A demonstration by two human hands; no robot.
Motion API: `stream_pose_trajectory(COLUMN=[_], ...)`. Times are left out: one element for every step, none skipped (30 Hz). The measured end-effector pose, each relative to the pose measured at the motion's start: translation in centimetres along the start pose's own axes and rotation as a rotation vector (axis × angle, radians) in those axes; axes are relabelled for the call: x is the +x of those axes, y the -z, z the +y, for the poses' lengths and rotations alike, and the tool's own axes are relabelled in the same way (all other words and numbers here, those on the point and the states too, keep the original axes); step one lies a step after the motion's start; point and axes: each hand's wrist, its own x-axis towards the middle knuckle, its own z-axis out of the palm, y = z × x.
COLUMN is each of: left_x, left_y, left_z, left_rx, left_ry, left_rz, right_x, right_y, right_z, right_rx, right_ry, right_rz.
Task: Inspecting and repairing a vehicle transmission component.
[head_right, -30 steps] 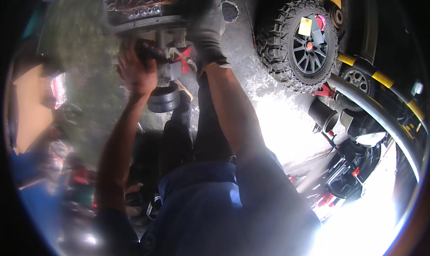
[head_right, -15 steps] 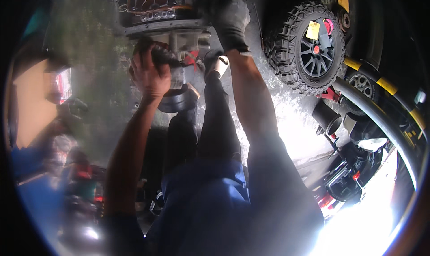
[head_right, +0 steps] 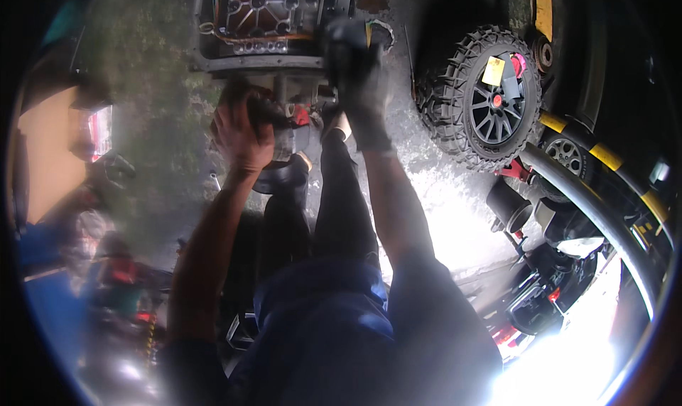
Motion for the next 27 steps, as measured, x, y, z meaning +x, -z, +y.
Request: stream_pose_trajectory(left_x=[-0.1,0.1,0.2,0.3,0.1,0.0,-0.2,0.2,0.4,0.0,0.0,0.0,0.0,0.0,-0.2,0.1,0.1,-0.1,-0.2,-0.1,0.2,0.3,0.1,0.0,-0.1,0.3,0.3], left_y=[0.1,0.3,-0.3,-0.3,-0.2,-0.2,-0.1,-0.2,-0.2,0.0,0.1,0.0,0.0,0.0,0.0,0.1,0.0,0.1,0.1,0.3,0.0,-0.2,-0.2,-0.1,0.1,0.0,-0.1], left_z=[-0.1,0.0,0.4,0.1,-0.2,-0.3,-0.5,-0.5,-0.1,0.4,0.1,0.1,0.2,0.3,0.0,-0.1,0.0,0.1,0.0,0.1,0.1,0.2,0.3,-0.1,-0.5,0.0,0.1], left_rx=[-0.007,-0.012,-0.03,-0.024,-0.023,-0.025,0.016,0.017,0.001,-0.019,-0.046,-0.048,-0.046,-0.045,-0.004,-0.003,-0.007,-0.008,0.002,-0.039,-0.048,-0.057,-0.06,-0.032,-0.008,-0.022,-0.017], left_ry=[0.006,0.011,-0.018,-0.012,-0.012,-0.016,0.011,0.014,-0.012,-0.038,-0.01,-0.009,0.007,0.022,0.028,0.025,0.025,0.029,0.031,0.01,0.01,0.01,0.01,0.012,0.014,0.004,0.004], left_rz=[-0.03,-0.056,-0.038,-0.029,-0.012,0.008,-0.005,0.004,0.008,-0.006,0.016,0.02,-0.021,-0.062,-0.048,-0.038,-0.034,-0.034,-0.022,-0.009,-0.01,-0.011,-0.007,0.004,0.012,0.02,0.012], right_x=[1.8,4.1,5.2,4.5,3.2,1.7,-0.4,-0.6,0.8,2.2,4.2,5.7,5.5,4.9,2.9,0.6,-0.1,0.8,2.2,3.5,5.6,5.4,4.6,3.7,1.6,-0.8,-0.7], right_y=[1.1,1.8,1.4,0.8,0.4,0.1,-0.5,-0.9,-0.4,0.2,0.7,0.4,0.4,0.4,-0.3,-0.9,-1.4,-1.0,-0.3,0.6,0.9,1.0,1.2,0.9,0.4,-0.6,-0.5], right_z=[-1.5,-2.8,-1.2,-1.1,-0.9,-0.5,0.4,-0.9,-0.1,0.9,-1.5,-1.4,-1.0,-0.6,0.0,0.6,0.5,0.2,-0.5,-0.9,-1.0,-0.9,-0.9,-1.1,-1.0,0.9,0.9], right_rx=[-0.013,-0.022,0.006,0.012,-0.02,-0.054,0.044,0.41,0.207,-0.003,-0.028,-0.002,-0.003,-0.003,0.017,0.034,0.22,0.22,0.083,-0.058,0.004,0.002,-0.011,-0.012,-0.105,0.154,0.137], right_ry=[-0.03,-0.06,0.048,0.058,-0.013,-0.083,-0.1,0.185,0.076,-0.048,-0.073,0.074,0.011,-0.053,-0.052,-0.055,0.238,0.24,0.07,-0.1,0.047,0.05,0.035,0.027,-0.092,0.074,0.077], right_rz=[-0.064,-0.125,-0.047,-0.049,-0.062,-0.071,-0.046,0.179,0.093,0.0,-0.026,0.034,0.012,-0.008,0.007,0.024,0.199,0.199,0.051,-0.097,-0.081,-0.078,-0.057,-0.036,-0.109,0.086,0.072])
